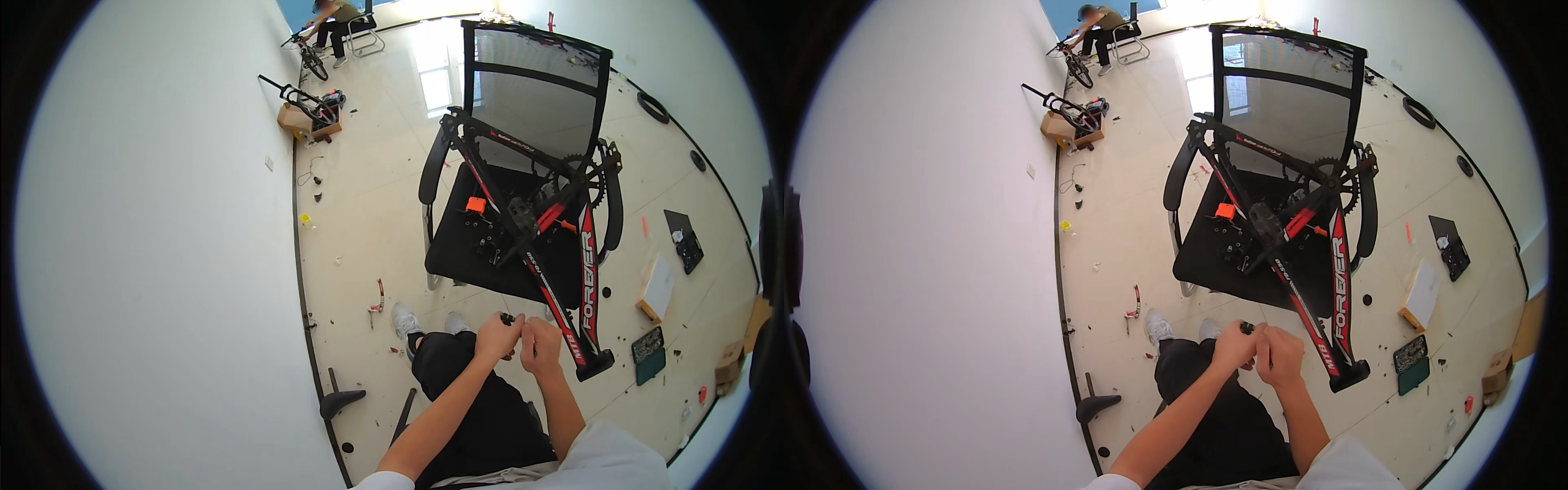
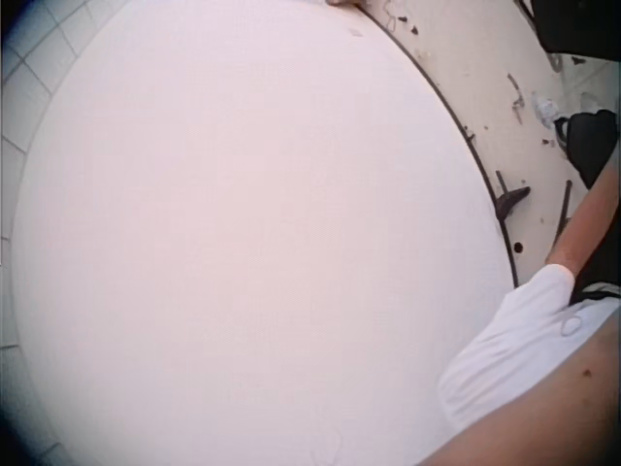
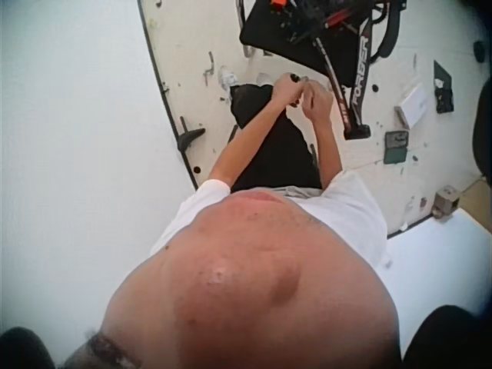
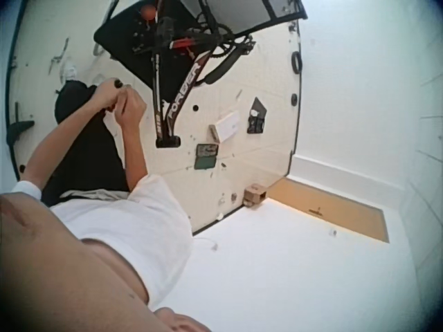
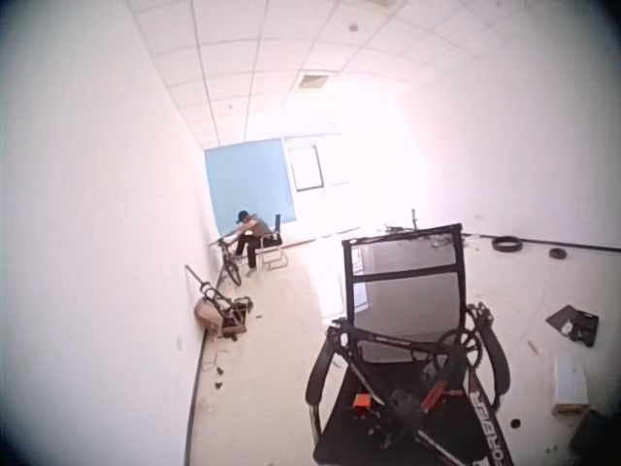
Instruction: The person is assembling a bicycle frame placed on an office chair. They use a small tool to tighten components on the frame and handle various small parts and tools scattered on the floor.
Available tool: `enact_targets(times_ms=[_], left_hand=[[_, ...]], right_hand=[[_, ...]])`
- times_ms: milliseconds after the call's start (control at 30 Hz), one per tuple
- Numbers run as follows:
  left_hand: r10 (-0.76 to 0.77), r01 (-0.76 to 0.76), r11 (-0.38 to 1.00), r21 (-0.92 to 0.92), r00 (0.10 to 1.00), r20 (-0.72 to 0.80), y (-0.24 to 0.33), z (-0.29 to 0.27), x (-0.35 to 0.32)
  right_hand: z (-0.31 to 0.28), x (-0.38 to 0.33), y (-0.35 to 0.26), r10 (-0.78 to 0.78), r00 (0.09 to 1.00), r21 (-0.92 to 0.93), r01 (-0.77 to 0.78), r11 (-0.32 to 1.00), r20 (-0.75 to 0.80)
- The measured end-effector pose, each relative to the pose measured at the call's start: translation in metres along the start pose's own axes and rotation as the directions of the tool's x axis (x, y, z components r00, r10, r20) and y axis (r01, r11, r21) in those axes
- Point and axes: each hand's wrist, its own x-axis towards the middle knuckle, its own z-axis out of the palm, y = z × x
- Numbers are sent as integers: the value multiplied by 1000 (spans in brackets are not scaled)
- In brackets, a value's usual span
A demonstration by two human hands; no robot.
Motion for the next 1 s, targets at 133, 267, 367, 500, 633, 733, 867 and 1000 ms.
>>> enact_targets(times_ms=[133,267,367,500,633,733,867,1000], left_hand=[[151,-81,954,288,961,-231,-2,2,4],[248,-147,908,392,944,-219,0,10,-4],[281,-170,893,416,934,-221,-3,13,-4],[318,-189,887,421,912,-260,-7,29,-4],[264,-138,891,432,933,-245,-2,23,4],[278,-146,848,509,941,-194,0,18,13],[300,-185,856,483,938,-173,-1,23,6],[307,-193,868,458,933,-189,-5,25,1]], right_hand=[[1,2,-5,28,1000,5,-28,1000,4],[-3,-10,-3,99,994,14,-99,995,-38],[-9,5,-19,110,992,81,-104,991,-64],[-13,5,-8,85,992,57,-80,995,-92],[-16,2,-5,326,938,125,-339,932,118],[-15,8,0,297,943,124,-316,941,154],[-12,-13,41,490,848,413,-527,743,200],[-25,6,47,561,715,470,-698,540,418]])
